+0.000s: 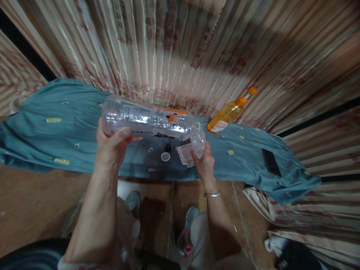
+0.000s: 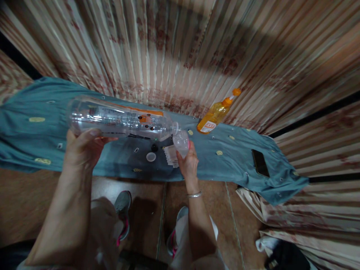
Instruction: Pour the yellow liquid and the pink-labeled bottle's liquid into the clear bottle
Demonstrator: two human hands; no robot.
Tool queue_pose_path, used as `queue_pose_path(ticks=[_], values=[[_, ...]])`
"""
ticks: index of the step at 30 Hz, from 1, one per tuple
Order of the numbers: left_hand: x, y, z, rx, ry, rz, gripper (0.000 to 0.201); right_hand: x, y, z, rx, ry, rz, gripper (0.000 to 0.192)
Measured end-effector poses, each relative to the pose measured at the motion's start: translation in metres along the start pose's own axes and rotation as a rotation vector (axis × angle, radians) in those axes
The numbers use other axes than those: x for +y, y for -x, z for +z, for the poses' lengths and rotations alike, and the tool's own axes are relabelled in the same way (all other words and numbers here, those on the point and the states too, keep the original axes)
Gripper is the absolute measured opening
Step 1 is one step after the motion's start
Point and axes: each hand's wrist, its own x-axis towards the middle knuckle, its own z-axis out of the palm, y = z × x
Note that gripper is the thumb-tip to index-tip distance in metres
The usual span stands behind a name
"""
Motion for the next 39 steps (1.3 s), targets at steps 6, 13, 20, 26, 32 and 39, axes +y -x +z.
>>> queue_pose_path(ticks=[6, 13, 20, 26, 32, 39], values=[[0.0011, 0.0005, 0.0004, -0.005, 0.017, -0.009, 0.057, -0.0005, -0.0005, -0.0005, -0.008, 0.002, 0.013, 0.067], [0.0021, 0.0009, 0.0016, 0.001, 0.009, -0.012, 0.054, 0.0008, 0.0004, -0.0002, 0.001, -0.009, -0.007, 0.067], [0.0024, 0.0013, 0.0024, -0.001, 0.013, -0.008, 0.056, 0.0009, 0.0003, -0.0003, -0.006, 0.000, -0.002, 0.068], [0.0014, 0.0013, 0.0015, 0.005, 0.013, -0.005, 0.054, 0.0025, 0.0002, 0.0009, 0.006, 0.003, -0.015, 0.068], [0.0014, 0.0008, 0.0002, -0.022, -0.004, -0.003, 0.053, 0.0027, 0.0003, 0.0010, 0.012, 0.001, -0.021, 0.068], [0.0004, 0.0001, -0.0007, -0.011, -0.001, 0.002, 0.054, 0.0001, -0.0001, -0.0009, 0.000, 0.009, 0.003, 0.068]])
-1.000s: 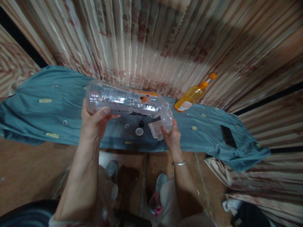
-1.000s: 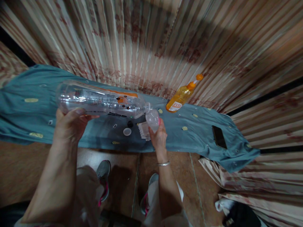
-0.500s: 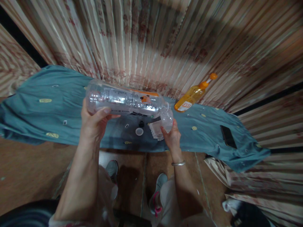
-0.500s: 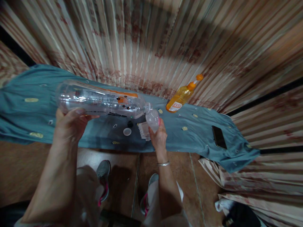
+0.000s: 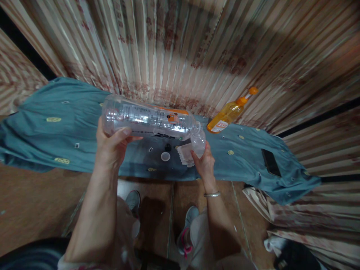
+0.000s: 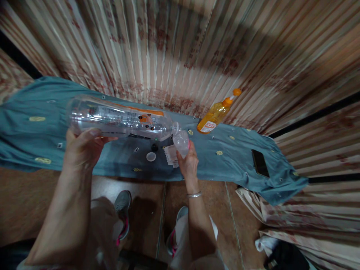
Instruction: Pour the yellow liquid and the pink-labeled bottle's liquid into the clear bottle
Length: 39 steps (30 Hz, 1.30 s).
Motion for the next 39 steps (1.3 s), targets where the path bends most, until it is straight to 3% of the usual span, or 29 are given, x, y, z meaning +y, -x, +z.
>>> queue_pose_path(ticks=[39], values=[[0.0012, -0.0005, 0.0014, 0.028, 0.021, 0.005, 0.056, 0.0005, 0.0004, 0.0009, 0.004, -0.029, -0.028, 0.066]])
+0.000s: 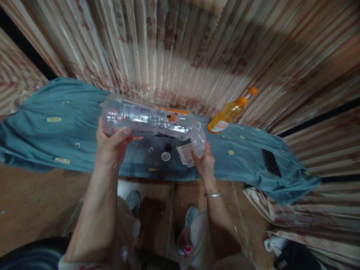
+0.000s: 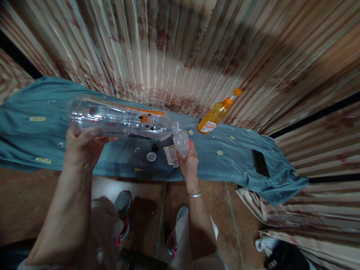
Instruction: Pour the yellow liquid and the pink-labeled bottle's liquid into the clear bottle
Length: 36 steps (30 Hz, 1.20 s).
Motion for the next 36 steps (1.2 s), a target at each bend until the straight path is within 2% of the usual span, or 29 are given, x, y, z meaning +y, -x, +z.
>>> queue_pose_path(ticks=[36], values=[[0.0017, 0.0015, 0.0018, 0.013, 0.002, -0.007, 0.054, -0.0013, -0.0001, -0.0009, -0.013, 0.027, 0.030, 0.068]])
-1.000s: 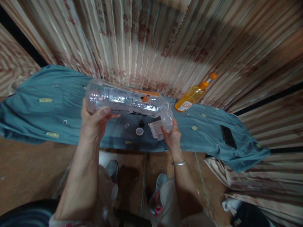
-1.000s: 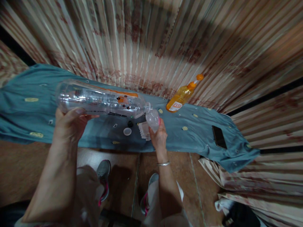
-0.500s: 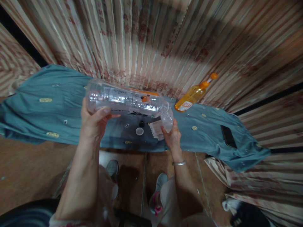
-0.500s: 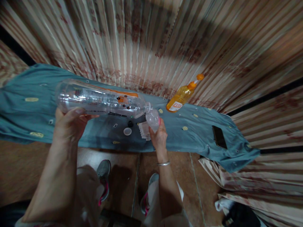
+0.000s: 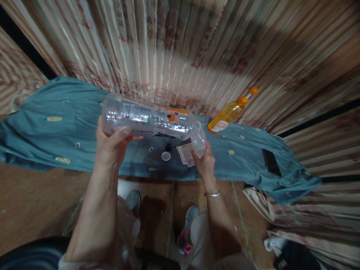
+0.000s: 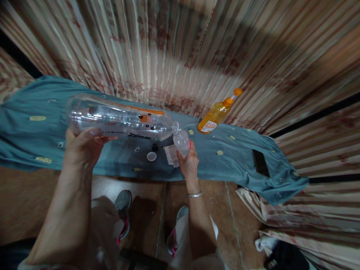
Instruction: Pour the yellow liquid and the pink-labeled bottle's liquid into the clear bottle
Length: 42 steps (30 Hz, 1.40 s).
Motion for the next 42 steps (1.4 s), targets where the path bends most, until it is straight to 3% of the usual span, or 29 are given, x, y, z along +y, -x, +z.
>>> queue_pose_path(ticks=[42], values=[[0.0005, 0.0008, -0.0006, -0.023, 0.007, 0.021, 0.053, 0.0003, 0.0010, -0.0008, 0.005, -0.017, -0.029, 0.069]])
